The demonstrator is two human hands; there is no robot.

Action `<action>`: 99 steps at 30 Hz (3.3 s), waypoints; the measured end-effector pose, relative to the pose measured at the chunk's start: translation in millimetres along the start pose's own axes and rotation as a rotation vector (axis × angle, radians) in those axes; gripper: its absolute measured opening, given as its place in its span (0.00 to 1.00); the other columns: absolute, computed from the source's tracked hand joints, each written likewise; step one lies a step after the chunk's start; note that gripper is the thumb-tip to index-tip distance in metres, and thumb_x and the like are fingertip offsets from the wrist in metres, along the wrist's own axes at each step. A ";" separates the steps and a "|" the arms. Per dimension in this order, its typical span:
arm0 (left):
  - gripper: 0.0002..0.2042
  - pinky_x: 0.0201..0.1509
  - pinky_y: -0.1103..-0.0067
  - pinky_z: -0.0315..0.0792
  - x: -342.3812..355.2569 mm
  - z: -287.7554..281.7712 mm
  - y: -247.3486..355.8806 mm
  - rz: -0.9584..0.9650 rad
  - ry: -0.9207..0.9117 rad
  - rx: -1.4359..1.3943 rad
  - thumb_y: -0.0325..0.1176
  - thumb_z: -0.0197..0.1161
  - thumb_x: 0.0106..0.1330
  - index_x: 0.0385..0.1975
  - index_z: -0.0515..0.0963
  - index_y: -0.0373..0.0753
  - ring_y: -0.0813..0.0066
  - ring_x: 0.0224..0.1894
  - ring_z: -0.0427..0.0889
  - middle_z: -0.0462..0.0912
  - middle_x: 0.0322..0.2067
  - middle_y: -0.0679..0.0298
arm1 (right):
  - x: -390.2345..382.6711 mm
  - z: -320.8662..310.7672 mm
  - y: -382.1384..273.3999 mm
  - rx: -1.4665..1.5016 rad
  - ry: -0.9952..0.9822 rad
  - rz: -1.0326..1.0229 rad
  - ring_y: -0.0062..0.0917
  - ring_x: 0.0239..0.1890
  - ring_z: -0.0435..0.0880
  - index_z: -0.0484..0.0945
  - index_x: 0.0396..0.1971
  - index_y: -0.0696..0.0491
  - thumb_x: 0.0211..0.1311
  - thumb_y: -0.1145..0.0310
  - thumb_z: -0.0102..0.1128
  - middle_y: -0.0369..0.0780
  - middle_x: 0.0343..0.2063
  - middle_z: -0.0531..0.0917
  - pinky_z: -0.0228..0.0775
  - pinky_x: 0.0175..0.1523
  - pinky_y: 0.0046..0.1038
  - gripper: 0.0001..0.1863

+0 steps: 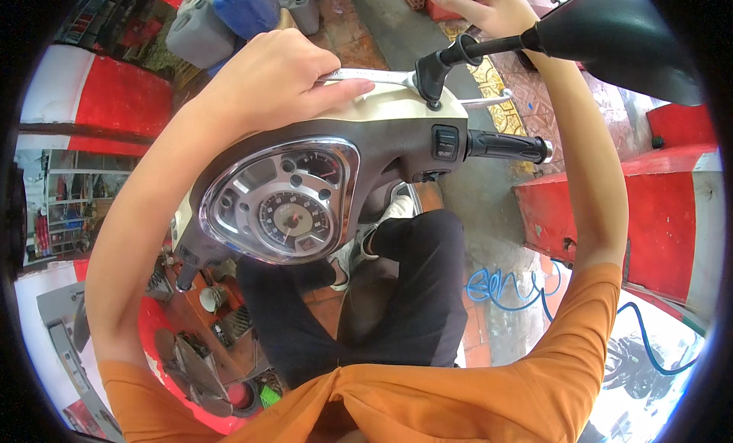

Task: The person uses a wrench to loosen and remove a side mirror from a scooter, and then positions the mirror back on the handlebar and tightens it with the wrench.

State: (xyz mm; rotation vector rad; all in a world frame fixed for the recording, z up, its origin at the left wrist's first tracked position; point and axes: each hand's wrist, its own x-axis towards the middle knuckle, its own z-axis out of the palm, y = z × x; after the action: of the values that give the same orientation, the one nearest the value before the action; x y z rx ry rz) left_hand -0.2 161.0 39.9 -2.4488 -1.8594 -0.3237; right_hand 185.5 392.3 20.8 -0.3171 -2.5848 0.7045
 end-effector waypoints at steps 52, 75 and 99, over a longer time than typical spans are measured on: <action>0.29 0.21 0.82 0.54 -339.0 51.9 282.3 -0.723 0.421 -1.281 0.51 0.47 0.75 0.13 0.67 0.37 0.84 0.17 0.63 0.66 0.13 0.70 | -245.0 7.5 -120.3 1.129 0.991 0.590 0.08 0.12 0.54 0.77 0.37 0.53 0.69 0.49 0.55 0.31 0.24 0.77 0.41 0.17 0.18 0.20; 0.28 0.22 0.83 0.53 -406.2 109.5 304.7 -1.103 0.488 -1.239 0.50 0.47 0.76 0.14 0.68 0.38 0.86 0.17 0.61 0.65 0.13 0.73 | -127.0 -33.8 -95.6 1.302 0.950 0.333 0.08 0.12 0.54 0.75 0.38 0.51 0.59 0.45 0.66 0.29 0.22 0.74 0.40 0.17 0.16 0.23; 0.27 0.16 0.84 0.46 -391.8 93.7 319.8 -1.144 0.880 -1.488 0.53 0.41 0.77 0.17 0.64 0.41 0.86 0.12 0.52 0.57 0.13 0.74 | -328.4 267.1 -317.7 1.530 0.354 1.046 0.13 0.11 0.58 0.74 0.42 0.51 0.73 0.49 0.40 0.36 0.19 0.76 0.45 0.15 0.19 0.21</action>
State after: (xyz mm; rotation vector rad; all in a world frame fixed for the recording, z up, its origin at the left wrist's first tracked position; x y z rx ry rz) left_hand 218.7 -282.7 -100.7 -0.3748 -2.4066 -2.8702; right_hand 315.5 -96.8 -134.4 -1.0475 -0.8150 2.3203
